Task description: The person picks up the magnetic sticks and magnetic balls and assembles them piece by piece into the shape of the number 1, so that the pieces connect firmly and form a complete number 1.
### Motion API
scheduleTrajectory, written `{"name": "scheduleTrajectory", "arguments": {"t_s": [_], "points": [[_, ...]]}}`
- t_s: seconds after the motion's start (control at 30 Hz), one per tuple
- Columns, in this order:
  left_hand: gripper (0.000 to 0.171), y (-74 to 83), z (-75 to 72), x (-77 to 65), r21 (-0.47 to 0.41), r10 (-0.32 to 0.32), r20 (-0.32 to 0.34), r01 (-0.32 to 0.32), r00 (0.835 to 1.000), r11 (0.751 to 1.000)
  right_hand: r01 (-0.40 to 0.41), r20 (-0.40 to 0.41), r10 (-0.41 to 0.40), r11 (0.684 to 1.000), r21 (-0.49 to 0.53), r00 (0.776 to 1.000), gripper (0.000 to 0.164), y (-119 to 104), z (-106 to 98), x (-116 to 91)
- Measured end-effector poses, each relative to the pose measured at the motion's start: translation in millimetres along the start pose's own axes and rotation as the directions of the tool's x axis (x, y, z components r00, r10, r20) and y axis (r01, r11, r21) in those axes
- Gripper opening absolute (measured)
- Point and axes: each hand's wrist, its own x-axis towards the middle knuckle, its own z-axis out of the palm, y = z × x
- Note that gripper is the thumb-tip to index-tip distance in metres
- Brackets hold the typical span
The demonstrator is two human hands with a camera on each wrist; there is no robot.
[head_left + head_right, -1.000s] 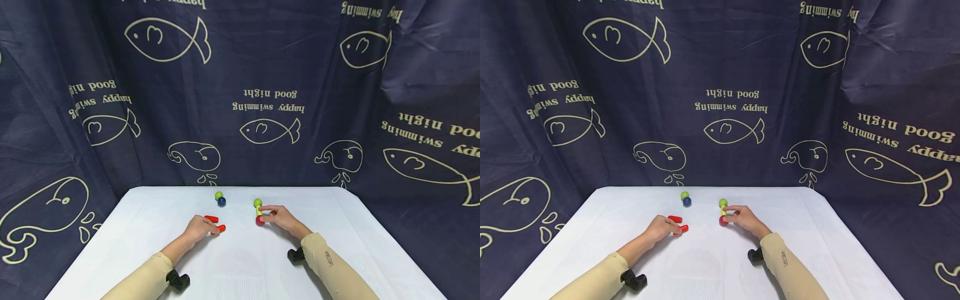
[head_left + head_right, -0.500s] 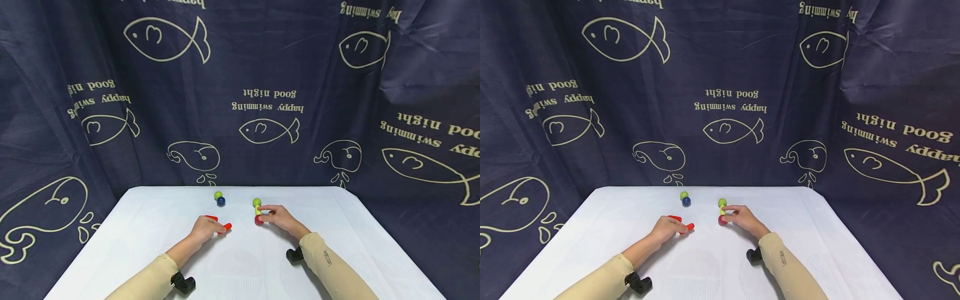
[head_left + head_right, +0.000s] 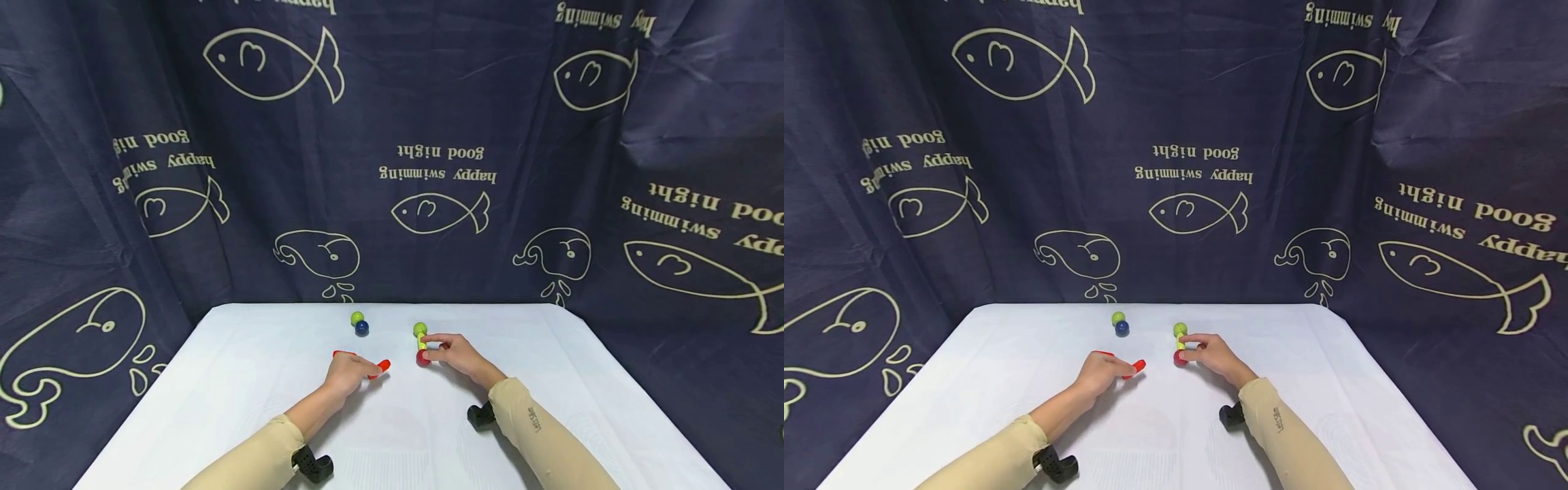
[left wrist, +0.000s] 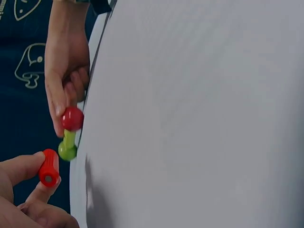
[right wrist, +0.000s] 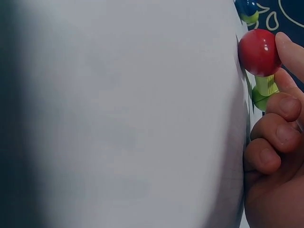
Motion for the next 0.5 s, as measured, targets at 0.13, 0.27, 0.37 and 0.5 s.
{"name": "scheduleTrajectory", "arguments": {"t_s": [0.13,0.27,0.37,0.5], "points": [[0.014,3.3,8.4,-2.0,-0.005,-0.017,0.000,0.017,1.000,1.000,-0.004,-0.003,0.004,1.000,0.002,1.000,0.045,-0.2,0.8,-0.6],[0.014,4.7,16.4,-1.9,-0.007,-0.020,-0.005,0.020,1.000,1.000,0.002,-0.008,-0.002,1.000,0.003,1.000,0.045,0.8,1.3,0.6],[0.014,5.1,22.7,-1.5,-0.007,-0.025,-0.009,0.025,1.000,1.000,0.005,-0.010,-0.005,1.000,0.001,1.000,0.046,1.3,1.3,1.6],[0.015,6.7,31.9,-2.3,-0.016,-0.030,-0.022,0.029,0.999,0.999,0.007,-0.008,-0.007,1.000,-0.001,1.000,0.046,1.1,1.1,2.3]]}}
